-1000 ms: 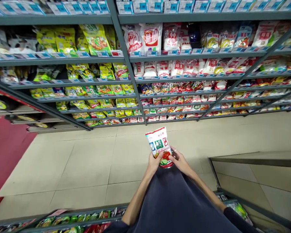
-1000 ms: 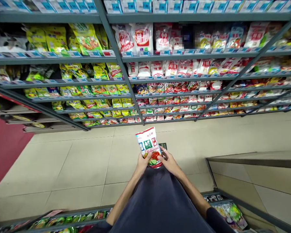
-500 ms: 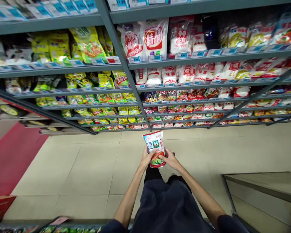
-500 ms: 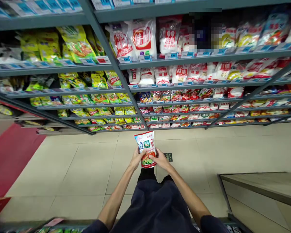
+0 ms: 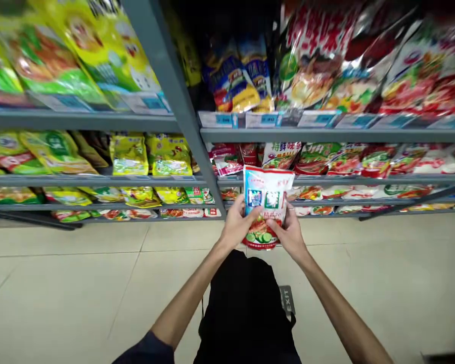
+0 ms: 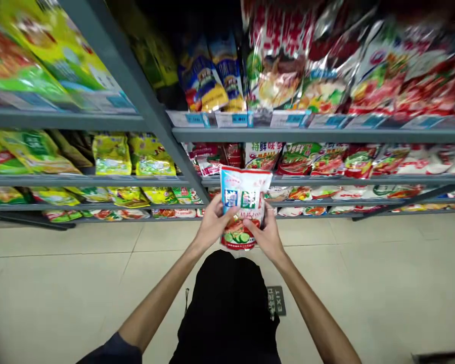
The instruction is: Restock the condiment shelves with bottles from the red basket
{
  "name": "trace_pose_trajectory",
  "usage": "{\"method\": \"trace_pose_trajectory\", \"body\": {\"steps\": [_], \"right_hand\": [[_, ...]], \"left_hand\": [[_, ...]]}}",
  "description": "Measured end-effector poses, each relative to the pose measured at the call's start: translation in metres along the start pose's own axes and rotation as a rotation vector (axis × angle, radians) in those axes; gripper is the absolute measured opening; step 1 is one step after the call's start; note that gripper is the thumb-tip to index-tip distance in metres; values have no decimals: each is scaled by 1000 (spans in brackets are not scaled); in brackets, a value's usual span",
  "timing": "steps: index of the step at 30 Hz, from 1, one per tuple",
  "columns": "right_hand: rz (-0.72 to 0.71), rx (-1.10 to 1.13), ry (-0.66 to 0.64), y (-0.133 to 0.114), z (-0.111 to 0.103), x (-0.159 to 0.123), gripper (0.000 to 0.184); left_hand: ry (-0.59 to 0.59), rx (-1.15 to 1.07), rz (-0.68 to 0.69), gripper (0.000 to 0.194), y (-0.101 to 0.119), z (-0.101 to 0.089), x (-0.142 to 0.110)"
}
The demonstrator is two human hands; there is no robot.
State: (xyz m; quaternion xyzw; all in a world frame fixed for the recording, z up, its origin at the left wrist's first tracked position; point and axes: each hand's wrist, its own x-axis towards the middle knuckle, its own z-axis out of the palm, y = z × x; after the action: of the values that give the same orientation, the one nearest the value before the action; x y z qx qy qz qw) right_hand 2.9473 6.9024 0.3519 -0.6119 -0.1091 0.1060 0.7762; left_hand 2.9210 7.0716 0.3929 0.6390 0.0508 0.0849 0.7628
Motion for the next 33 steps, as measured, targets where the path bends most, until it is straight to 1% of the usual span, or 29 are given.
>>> {"method": "trace_pose_trajectory", "body": {"steps": [1, 3, 4, 6, 8, 9, 11, 13, 16, 18, 19, 21, 24, 26, 28, 30, 32, 33], "right_hand": [[-39, -10, -43, 17, 0, 10, 88], [-87, -86, -146, 45, 0, 21, 100], [-113, -151, -190, 57, 0, 22, 108], [-194, -304, -250, 74, -2, 21, 121], [-308, -427, -293, 82, -2, 20, 126], [-365, -459, -302, 83, -2, 20, 126], [-445, -473, -294, 80, 1, 22, 122], [-472, -443, -269, 74, 5, 23, 119], [-454, -363, -255, 68, 7, 20, 121], [-420, -303, -266, 72, 4, 11, 124], [-395, -275, -275, 76, 1, 5, 125], [-331, -225, -297, 91, -7, -13, 124], [-197, -182, -348, 122, -19, -44, 127], [-123, -133, -361, 143, -25, -65, 131], [-90, -26, -338, 159, -27, -84, 132], [-90, 104, -290, 166, -27, -102, 129], [-106, 192, -223, 162, -26, -117, 124], [-118, 225, -187, 158, -25, -123, 122]], "left_hand": [[47, -11, 40, 45, -17, -7, 10], [114, -25, 127, 46, -42, -20, 23], [136, -24, 176, 47, -50, -26, 27], [159, -6, 260, 48, -59, -36, 32], [159, 11, 307, 51, -59, -43, 34], [147, 15, 319, 53, -56, -45, 35], [108, 25, 334, 56, -46, -48, 37], [73, 37, 342, 55, -35, -48, 38], [17, 33, 330, 51, -26, -48, 32], [-22, 12, 297, 54, -30, -48, 21], [-35, 1, 270, 58, -36, -48, 12], [-43, -12, 192, 68, -54, -48, -11], [-31, -8, 56, 78, -91, -46, -49], [-51, 14, -12, 80, -112, -46, -70], [-98, 65, -49, 76, -121, -48, -81], [-178, 154, -49, 66, -116, -49, -82], [-284, 280, -3, 55, -97, -47, -70], [-323, 359, 46, 51, -85, -45, -60]]}}
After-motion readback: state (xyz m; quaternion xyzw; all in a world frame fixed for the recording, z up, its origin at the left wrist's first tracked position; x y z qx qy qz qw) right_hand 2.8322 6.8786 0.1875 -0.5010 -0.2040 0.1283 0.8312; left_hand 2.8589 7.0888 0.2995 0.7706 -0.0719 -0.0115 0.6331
